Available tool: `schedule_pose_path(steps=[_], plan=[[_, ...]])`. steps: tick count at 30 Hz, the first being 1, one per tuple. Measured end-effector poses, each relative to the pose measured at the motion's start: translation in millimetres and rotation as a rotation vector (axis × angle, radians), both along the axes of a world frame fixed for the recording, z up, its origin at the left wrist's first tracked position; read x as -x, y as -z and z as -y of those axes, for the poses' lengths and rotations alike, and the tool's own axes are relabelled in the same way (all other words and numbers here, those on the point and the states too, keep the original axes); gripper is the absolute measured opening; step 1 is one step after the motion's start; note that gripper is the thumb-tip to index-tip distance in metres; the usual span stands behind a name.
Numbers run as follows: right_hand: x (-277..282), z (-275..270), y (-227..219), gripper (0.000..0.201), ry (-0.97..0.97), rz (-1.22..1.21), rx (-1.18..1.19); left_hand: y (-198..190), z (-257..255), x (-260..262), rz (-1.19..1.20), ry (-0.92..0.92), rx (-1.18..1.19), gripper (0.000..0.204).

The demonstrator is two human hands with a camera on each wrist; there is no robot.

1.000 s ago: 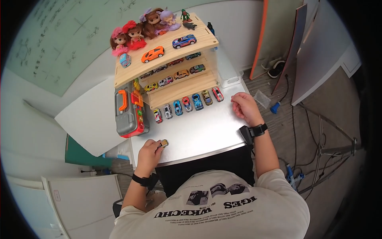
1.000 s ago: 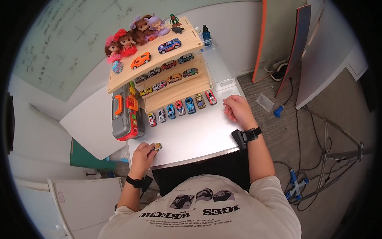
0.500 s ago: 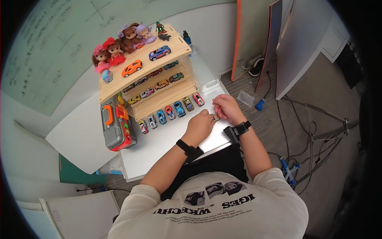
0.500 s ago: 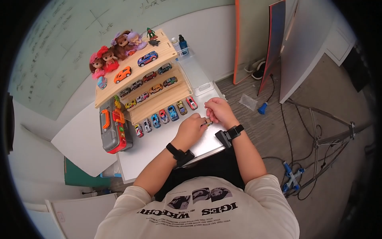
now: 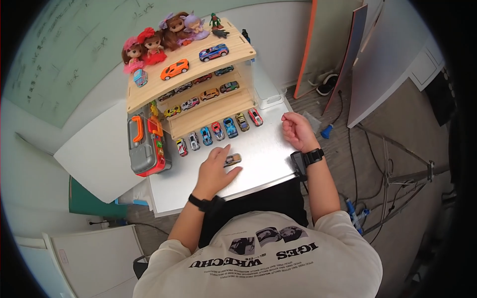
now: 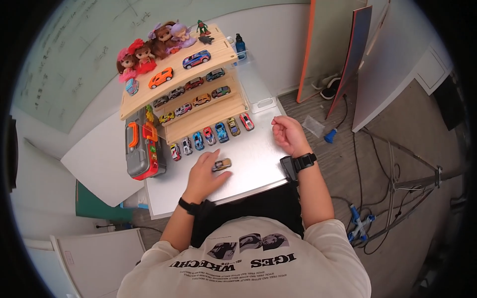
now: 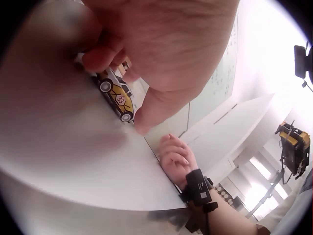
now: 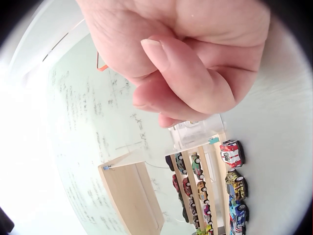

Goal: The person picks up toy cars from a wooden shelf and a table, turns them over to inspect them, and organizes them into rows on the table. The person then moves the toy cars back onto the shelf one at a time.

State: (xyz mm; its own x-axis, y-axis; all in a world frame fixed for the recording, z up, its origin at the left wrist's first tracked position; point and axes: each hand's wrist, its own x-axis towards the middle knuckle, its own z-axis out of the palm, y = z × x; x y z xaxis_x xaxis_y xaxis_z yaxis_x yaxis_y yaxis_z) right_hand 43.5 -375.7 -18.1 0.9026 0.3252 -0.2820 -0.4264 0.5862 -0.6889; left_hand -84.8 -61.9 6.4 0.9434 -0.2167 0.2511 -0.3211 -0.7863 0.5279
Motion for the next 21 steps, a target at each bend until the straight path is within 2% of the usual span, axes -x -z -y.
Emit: schedule_pose_path(steps=[5,9,11,16,21], plan=[[-2,0,3,0.018,0.018,0.011,0.022,-6,-71,49,-0.031,-0.151,-0.047,0.047],[-3,-1,4,0.019,0.017,0.014,0.036,-1,-118,80,-0.058,-0.271,-0.043,0.039],[-2,-2,1,0.019,0.000,0.014,0.036,-7,-130,91,-0.100,-0.379,-0.023,0.034],[-3,-2,3,0.019,0.000,0.001,0.049,-14,-144,103,-0.078,-0.414,0.007,0.036],[-4,-1,4,0.018,-0.002,0.018,0.025,-21,-142,102,-0.064,-0.368,0.021,0.038]])
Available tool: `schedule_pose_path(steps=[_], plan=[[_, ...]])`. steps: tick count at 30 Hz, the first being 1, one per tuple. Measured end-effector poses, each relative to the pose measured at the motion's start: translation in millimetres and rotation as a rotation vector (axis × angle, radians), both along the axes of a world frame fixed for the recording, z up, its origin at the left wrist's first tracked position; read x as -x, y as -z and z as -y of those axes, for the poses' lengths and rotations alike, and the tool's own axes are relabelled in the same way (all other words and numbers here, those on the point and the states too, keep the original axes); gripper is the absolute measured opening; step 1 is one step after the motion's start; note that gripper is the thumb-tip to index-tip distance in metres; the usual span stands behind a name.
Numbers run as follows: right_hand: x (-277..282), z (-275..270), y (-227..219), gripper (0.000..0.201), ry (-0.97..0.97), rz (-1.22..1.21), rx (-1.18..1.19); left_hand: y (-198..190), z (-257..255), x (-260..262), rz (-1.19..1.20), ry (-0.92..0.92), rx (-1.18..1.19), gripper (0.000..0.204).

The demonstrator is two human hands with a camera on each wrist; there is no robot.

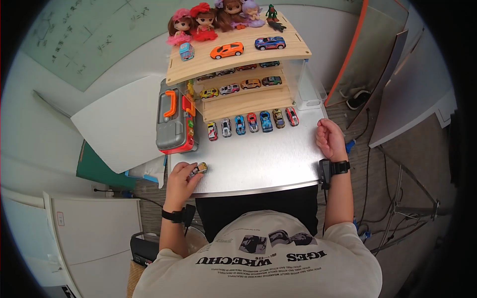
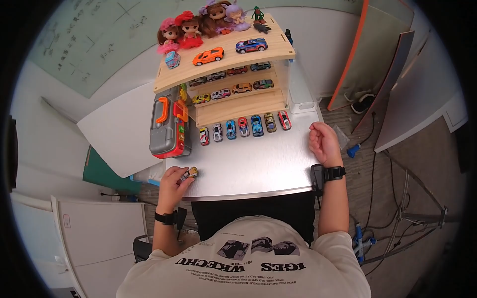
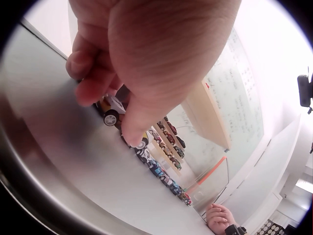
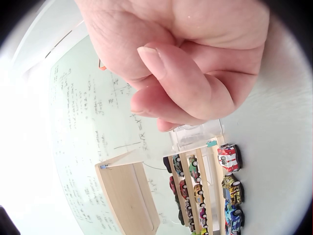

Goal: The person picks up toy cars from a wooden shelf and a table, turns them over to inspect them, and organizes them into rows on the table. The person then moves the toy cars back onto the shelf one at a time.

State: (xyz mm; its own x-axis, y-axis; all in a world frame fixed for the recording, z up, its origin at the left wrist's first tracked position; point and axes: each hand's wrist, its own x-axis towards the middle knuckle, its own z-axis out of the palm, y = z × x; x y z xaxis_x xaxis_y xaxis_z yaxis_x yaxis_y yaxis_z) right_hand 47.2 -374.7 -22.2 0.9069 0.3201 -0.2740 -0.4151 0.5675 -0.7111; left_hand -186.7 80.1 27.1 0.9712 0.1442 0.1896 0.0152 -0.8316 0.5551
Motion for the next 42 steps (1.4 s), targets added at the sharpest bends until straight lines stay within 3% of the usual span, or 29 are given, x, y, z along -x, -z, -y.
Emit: schedule_pose_path(steps=[16,28,34,42], plan=[[3,-2,-3,0.019,0.024,0.018,0.021,-12,20,-8,-0.049,0.047,-0.027,0.038],[4,-4,-7,0.019,0.043,0.025,0.040,-14,34,-24,0.002,0.227,-0.134,0.034],[3,-3,-3,0.019,0.030,0.040,0.036,-18,45,-27,-0.092,0.270,-0.128,0.037],[2,-4,-2,0.019,0.034,0.030,0.035,-1,56,-36,0.087,0.224,-0.195,0.035]])
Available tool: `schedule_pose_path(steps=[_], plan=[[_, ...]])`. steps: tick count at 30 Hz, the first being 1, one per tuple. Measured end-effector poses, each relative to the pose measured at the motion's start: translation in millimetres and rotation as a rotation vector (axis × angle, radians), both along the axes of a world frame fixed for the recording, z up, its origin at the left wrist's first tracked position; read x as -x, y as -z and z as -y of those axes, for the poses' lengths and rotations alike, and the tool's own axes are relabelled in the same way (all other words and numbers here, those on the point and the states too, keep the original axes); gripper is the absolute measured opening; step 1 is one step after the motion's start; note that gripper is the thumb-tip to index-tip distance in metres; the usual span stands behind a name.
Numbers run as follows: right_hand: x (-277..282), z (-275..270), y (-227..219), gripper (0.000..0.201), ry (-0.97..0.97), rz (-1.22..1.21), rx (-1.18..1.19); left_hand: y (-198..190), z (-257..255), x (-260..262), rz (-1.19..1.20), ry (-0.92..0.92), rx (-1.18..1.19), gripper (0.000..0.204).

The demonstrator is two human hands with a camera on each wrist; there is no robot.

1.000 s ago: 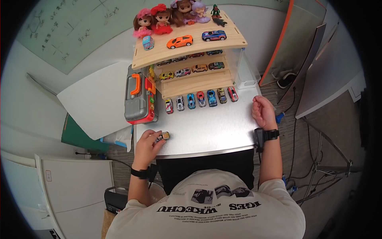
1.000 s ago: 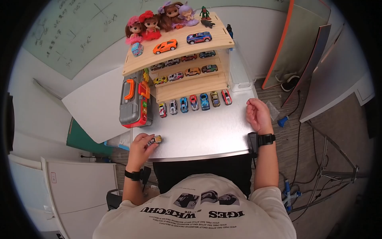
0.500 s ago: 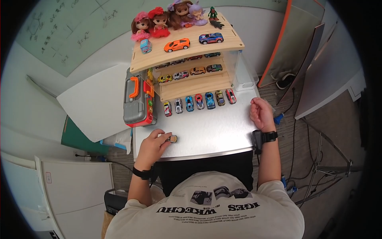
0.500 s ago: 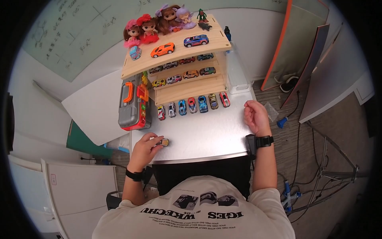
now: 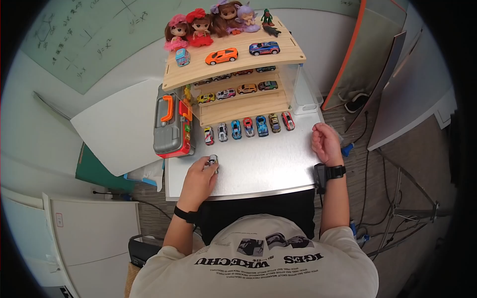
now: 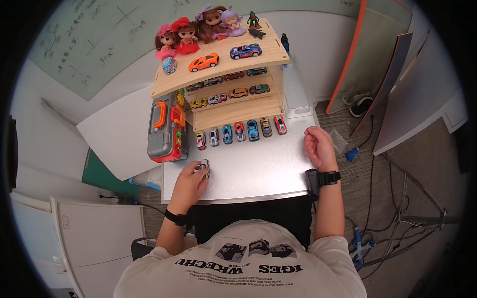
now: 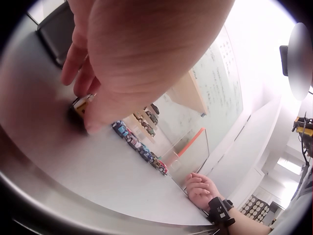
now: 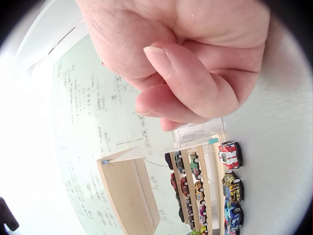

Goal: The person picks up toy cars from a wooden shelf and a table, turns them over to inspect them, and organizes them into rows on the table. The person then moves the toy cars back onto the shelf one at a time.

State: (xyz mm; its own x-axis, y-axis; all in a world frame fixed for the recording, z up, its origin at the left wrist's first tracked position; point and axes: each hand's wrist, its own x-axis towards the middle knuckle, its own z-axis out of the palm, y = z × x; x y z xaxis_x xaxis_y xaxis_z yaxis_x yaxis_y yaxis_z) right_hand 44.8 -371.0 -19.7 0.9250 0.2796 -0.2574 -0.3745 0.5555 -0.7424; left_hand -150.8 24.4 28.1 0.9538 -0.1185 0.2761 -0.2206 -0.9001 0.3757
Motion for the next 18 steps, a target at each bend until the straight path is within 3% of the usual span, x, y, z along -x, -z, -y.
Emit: schedule_pose_path(steps=[18], plan=[[0,0,0,0.019,-0.013,0.014,0.006,7,0,-26,0.037,-0.101,-0.098,0.033]])
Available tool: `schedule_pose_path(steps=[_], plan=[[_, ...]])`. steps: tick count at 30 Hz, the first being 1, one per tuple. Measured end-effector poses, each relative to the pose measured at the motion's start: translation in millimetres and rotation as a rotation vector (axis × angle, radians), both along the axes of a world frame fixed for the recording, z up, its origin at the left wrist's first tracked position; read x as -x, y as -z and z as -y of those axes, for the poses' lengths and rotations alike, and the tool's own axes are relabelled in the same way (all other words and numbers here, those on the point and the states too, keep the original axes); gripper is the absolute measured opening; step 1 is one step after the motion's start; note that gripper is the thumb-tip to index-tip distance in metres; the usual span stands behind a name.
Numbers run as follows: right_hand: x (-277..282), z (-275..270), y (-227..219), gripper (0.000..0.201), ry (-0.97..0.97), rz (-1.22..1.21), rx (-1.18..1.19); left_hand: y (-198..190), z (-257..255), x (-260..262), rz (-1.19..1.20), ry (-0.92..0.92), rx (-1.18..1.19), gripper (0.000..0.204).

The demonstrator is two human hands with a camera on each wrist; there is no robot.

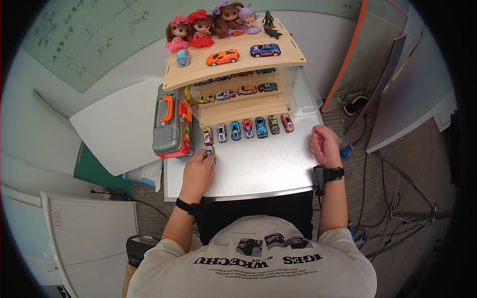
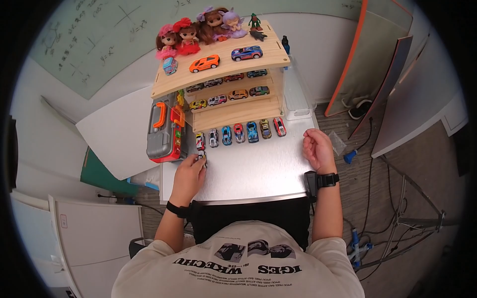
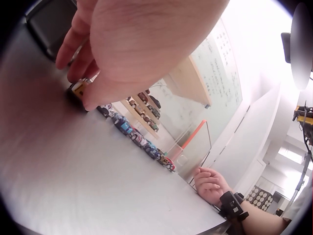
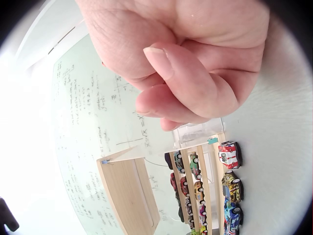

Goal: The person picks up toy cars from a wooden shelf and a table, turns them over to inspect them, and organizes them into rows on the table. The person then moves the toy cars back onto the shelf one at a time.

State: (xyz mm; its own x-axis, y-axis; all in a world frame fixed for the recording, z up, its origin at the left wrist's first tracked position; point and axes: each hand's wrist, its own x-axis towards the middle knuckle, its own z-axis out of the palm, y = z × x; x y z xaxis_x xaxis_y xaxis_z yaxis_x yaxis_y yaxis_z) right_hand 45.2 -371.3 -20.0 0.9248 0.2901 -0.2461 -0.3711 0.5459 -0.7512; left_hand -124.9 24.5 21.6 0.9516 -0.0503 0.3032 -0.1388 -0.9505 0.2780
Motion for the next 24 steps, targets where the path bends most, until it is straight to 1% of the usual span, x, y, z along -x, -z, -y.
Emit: schedule_pose_path(steps=[4,6,7,9,10,12,13,14,15,16,18,20,21,22,24], plan=[[0,0,1,0.018,-0.003,-0.001,-0.017,-1,0,1,0.019,-0.006,-0.004,0.036],[0,1,1,0.017,0.003,-0.001,-0.004,-7,4,3,-0.011,-0.041,0.122,0.039],[0,2,3,0.017,-0.003,0.007,0.010,-9,6,5,-0.003,-0.047,0.136,0.039],[-2,2,6,0.017,-0.008,-0.009,-0.018,-11,6,12,0.152,-0.080,0.119,0.043],[-2,2,6,0.017,-0.016,0.001,-0.001,-6,3,16,0.162,-0.089,0.136,0.043],[-2,1,4,0.018,-0.016,0.000,-0.007,12,-5,24,0.119,-0.185,0.331,0.042],[-2,1,3,0.018,-0.018,-0.007,0.007,21,-8,26,0.185,-0.202,0.368,0.033],[-3,1,2,0.018,-0.029,0.001,0.028,30,-12,29,0.192,-0.214,0.388,0.033],[-4,0,2,0.018,-0.035,-0.007,0.034,39,-18,32,0.148,-0.248,0.429,0.029],[-3,-2,-1,0.018,-0.039,-0.013,0.038,41,-18,33,0.104,-0.279,0.469,0.027],[-4,-9,-10,0.017,-0.051,-0.010,0.092,44,-16,35,0.170,-0.293,0.539,0.023],[-3,-29,-28,0.015,-0.106,0.131,0.528,43,-18,34,0.190,-0.245,0.499,0.021],[-3,-45,-35,0.012,-0.082,0.227,0.610,42,-17,34,0.200,-0.253,0.516,0.021],[-6,-59,-44,0.010,-0.122,0.300,0.636,39,-16,33,0.221,-0.235,0.529,0.020],[-13,-93,-54,0.013,-0.060,0.536,0.819,36,-16,34,0.248,-0.217,0.550,0.019]])
